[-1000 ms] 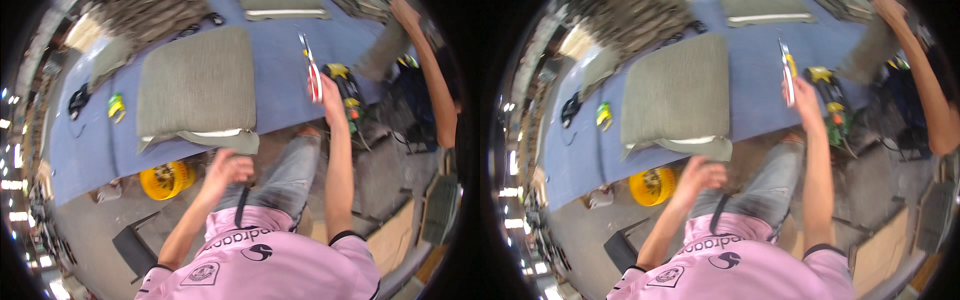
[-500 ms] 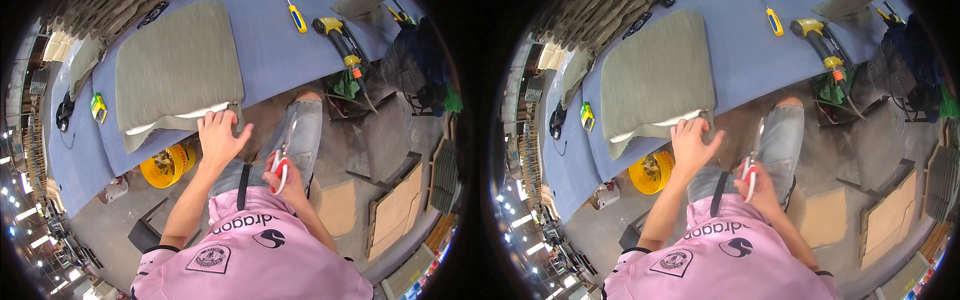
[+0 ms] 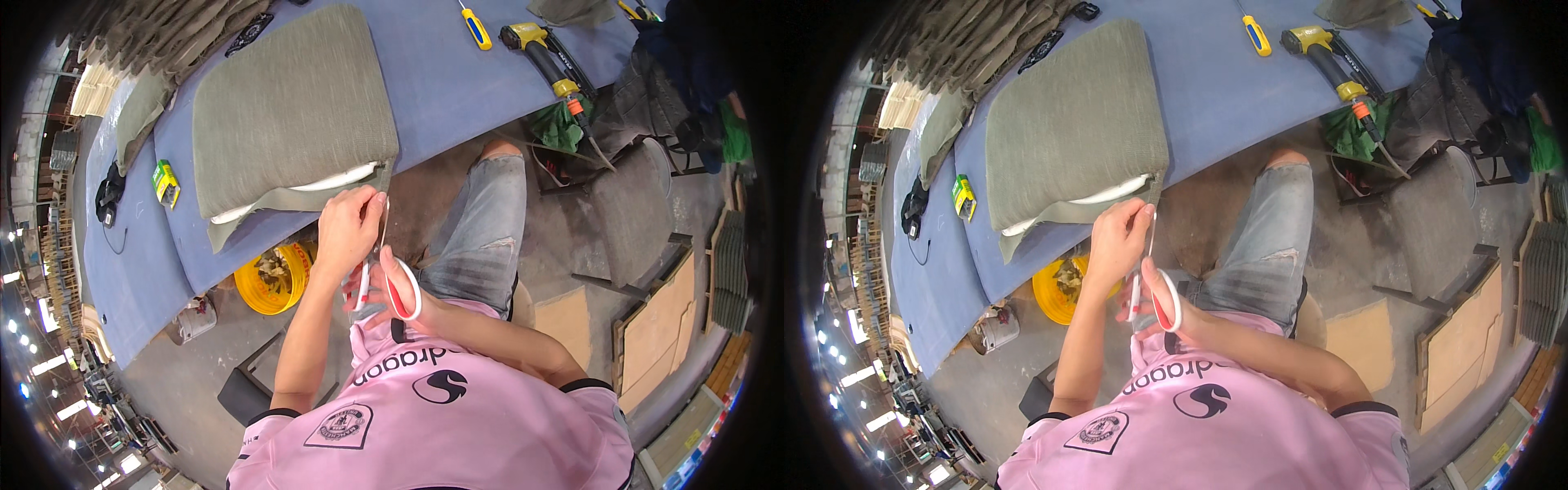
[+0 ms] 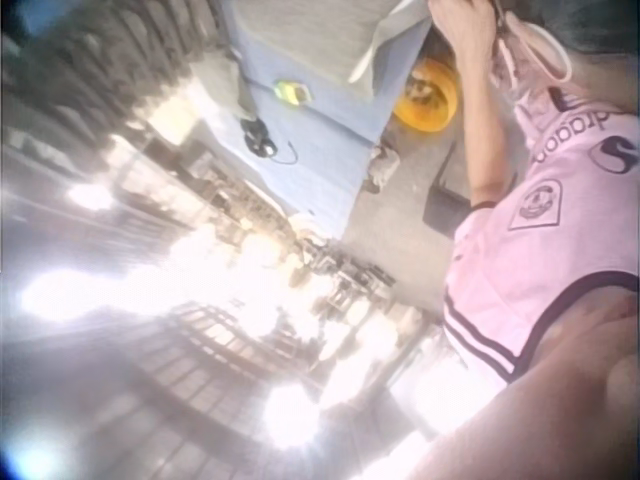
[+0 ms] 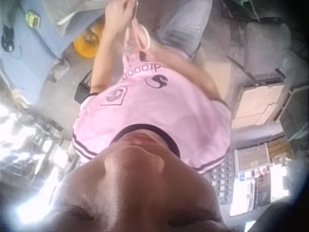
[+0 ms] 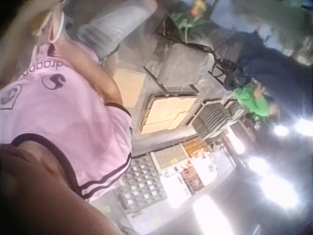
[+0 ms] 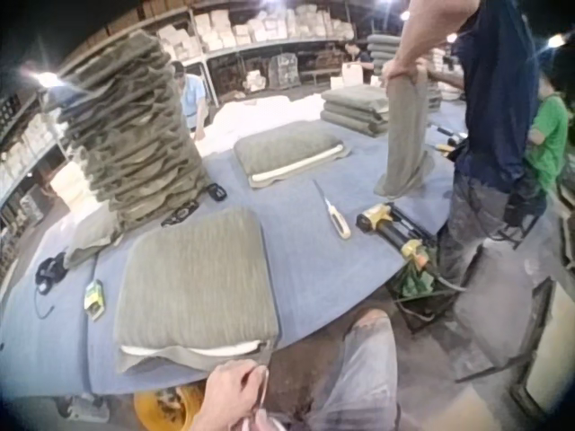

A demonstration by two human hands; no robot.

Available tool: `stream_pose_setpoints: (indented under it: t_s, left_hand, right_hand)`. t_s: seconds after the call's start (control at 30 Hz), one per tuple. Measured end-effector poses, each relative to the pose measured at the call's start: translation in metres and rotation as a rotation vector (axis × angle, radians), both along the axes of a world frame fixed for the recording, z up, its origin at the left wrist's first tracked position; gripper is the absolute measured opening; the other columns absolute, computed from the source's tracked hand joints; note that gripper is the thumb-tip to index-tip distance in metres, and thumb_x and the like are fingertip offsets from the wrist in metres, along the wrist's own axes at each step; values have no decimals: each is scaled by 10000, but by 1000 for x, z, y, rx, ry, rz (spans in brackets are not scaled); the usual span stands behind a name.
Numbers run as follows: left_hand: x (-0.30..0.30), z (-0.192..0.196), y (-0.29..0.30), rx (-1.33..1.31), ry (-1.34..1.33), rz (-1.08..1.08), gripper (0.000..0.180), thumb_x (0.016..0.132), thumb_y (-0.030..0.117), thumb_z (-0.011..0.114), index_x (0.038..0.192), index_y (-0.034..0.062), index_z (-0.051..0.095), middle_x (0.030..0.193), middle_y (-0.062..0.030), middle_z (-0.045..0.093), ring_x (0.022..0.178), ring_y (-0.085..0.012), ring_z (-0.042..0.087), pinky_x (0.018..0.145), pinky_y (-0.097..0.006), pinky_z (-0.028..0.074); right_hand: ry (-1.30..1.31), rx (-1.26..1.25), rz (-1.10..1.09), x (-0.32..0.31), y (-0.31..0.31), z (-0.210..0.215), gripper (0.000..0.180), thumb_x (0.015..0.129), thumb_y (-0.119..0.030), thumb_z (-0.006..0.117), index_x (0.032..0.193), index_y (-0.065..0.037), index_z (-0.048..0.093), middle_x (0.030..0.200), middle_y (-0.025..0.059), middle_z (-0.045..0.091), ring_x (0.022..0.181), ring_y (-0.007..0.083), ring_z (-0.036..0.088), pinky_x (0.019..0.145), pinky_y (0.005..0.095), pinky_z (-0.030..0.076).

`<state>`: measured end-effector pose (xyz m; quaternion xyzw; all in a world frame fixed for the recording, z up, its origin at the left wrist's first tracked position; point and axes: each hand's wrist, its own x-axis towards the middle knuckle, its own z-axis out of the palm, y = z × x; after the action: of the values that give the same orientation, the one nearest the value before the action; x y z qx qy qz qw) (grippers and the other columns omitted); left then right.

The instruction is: The person uses a seam ripper to open a cushion cover, then trims excess fabric with scissors. They fold the edges and staple the cover closed with a staple gun, repeating the process on multiple cushions at a workbench.

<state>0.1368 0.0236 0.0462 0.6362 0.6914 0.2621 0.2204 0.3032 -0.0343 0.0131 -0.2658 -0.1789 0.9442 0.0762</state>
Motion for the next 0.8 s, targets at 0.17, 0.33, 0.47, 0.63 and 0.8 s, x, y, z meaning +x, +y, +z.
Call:
stream_pose_setpoints:
  t_s: [0.17, 0.33, 0.47, 0.63, 0.8]
  left_hand:
    - [-3, 1, -1, 65, 29, -35, 252, 1072, 248, 682, 968, 23, 725, 869, -202, 715, 853, -443, 685, 777, -542, 517]
    - [-5, -4, -4, -112, -196, 14, 267, 1091, 240, 679, 986, -6, 694, 812, -184, 680, 725, -350, 648, 700, -468, 504]
    - [-6, -2, -7, -232, -364, 39, 287, 1110, 236, 676, 978, -17, 650, 733, -134, 608, 650, -185, 524, 631, -385, 471]
    - [-6, -10, -7, -145, -343, -17, 279, 1102, 219, 677, 982, -28, 633, 778, -144, 623, 683, -207, 539, 656, -390, 477]
    - [-7, -17, -7, -136, -331, -36, 280, 1090, 206, 685, 966, -35, 616, 793, -158, 594, 707, -253, 538, 673, -407, 468]
  right_hand:
    - [-84, 147, -204, -12, 9, 4, 1045, 982, -997, 285, 1456, -121, 603, 1361, 76, 706, 1197, 232, 717, 833, 421, 604]
    - [-73, 219, -302, -16, 7, -18, 860, 1054, -913, 338, 1330, -144, 608, 1216, 20, 704, 1077, 161, 693, 764, 341, 562]
    - [-35, 316, -368, -26, -4, -54, 743, 1118, -824, 315, 1232, -155, 618, 1045, -1, 691, 924, 120, 665, 723, 285, 518]
    - [-13, 230, -460, -27, -10, -39, 592, 1187, -646, 396, 1107, -108, 630, 904, 20, 672, 797, 139, 658, 680, 299, 496]
    - [-173, 457, -482, -20, -11, -43, 508, 1218, -466, 455, 956, -53, 594, 743, 69, 618, 639, 179, 630, 623, 333, 484]
